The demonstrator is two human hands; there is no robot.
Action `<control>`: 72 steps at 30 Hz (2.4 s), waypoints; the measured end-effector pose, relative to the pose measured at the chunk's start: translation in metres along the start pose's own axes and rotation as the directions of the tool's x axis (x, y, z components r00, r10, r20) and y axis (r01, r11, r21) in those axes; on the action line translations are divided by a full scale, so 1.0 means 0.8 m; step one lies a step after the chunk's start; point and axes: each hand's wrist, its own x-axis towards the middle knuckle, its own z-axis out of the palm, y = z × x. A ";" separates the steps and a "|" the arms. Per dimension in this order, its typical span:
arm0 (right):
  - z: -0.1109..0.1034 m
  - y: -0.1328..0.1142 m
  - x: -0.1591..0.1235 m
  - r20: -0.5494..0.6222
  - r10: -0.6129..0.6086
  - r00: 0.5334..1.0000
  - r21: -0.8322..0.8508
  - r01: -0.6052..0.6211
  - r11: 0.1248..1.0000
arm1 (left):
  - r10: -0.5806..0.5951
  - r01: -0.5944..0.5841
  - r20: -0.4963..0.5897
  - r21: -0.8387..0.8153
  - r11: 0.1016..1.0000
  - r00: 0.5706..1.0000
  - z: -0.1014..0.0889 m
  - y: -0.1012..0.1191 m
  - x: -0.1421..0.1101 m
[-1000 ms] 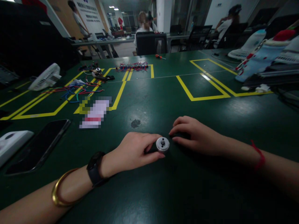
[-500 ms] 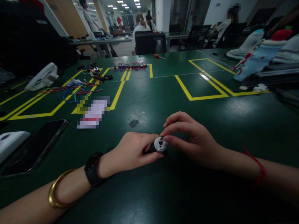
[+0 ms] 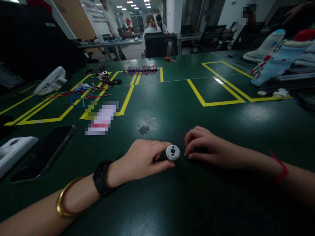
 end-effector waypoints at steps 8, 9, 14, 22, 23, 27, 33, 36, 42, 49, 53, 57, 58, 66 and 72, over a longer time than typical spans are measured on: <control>-0.008 0.001 -0.002 -0.031 -0.001 1.000 0.144 0.005 0.990 | 0.025 -0.025 -0.014 0.000 1.000 1.000 0.001 -0.001 0.000; -0.010 0.003 -0.003 -0.076 0.014 0.997 0.203 0.002 0.979 | 0.028 -0.028 -0.014 -0.002 1.000 1.000 0.001 -0.001 0.000; -0.013 0.021 -0.002 -0.380 0.313 0.870 0.489 -0.098 0.867 | 0.020 -0.020 -0.015 -0.016 1.000 1.000 0.000 -0.001 0.000; -0.009 0.041 0.004 -0.438 0.569 0.696 0.770 -0.035 0.637 | 0.011 -0.011 -0.011 -0.014 1.000 1.000 0.000 0.000 0.000; -0.010 0.041 0.005 -0.438 0.584 0.683 0.787 -0.023 0.617 | 0.012 -0.012 -0.011 -0.015 1.000 1.000 0.000 0.000 -0.001; -0.014 0.043 0.007 -0.425 0.635 0.645 0.833 0.005 0.553 | 0.008 -0.008 -0.007 -0.010 1.000 1.000 0.001 -0.001 -0.001; -0.011 0.040 0.005 -0.446 0.471 0.761 0.618 -0.118 0.777 | -0.012 0.012 0.007 -0.014 1.000 1.000 0.001 -0.002 -0.001; -0.007 0.031 0.003 -0.347 0.194 0.918 0.189 -0.134 0.973 | -0.020 0.021 0.016 -0.010 1.000 1.000 0.001 -0.002 -0.001; -0.009 0.007 -0.005 -0.075 0.005 0.997 -0.162 -0.017 0.987 | -0.022 0.022 0.025 -0.003 1.000 0.999 0.000 -0.001 -0.001; -0.005 -0.007 -0.005 -0.004 -0.019 1.000 -0.169 0.018 0.986 | -0.026 0.026 0.039 -0.005 1.000 0.999 -0.002 0.000 0.001; 0.004 -0.018 -0.002 -0.121 -0.034 0.992 -0.094 0.023 0.995 | -0.024 0.024 0.039 -0.005 1.000 0.999 -0.002 0.001 0.000; 0.009 -0.040 0.005 -0.372 -0.060 0.926 0.006 0.067 0.998 | -0.013 0.013 0.022 -0.009 1.000 1.000 0.000 0.000 -0.001; 0.009 -0.046 0.007 -0.401 -0.065 0.914 -0.002 0.070 0.998 | -0.010 0.011 0.014 -0.008 1.000 1.000 0.001 0.000 -0.001; 0.021 -0.060 0.011 -0.385 -0.068 0.921 -0.117 0.024 0.993 | -0.018 0.017 0.024 0.018 1.000 1.000 0.002 0.000 0.001; 0.018 -0.057 0.005 -0.355 -0.038 0.934 0.007 0.044 0.999 | -0.010 0.010 0.016 0.018 1.000 1.000 0.002 0.000 0.001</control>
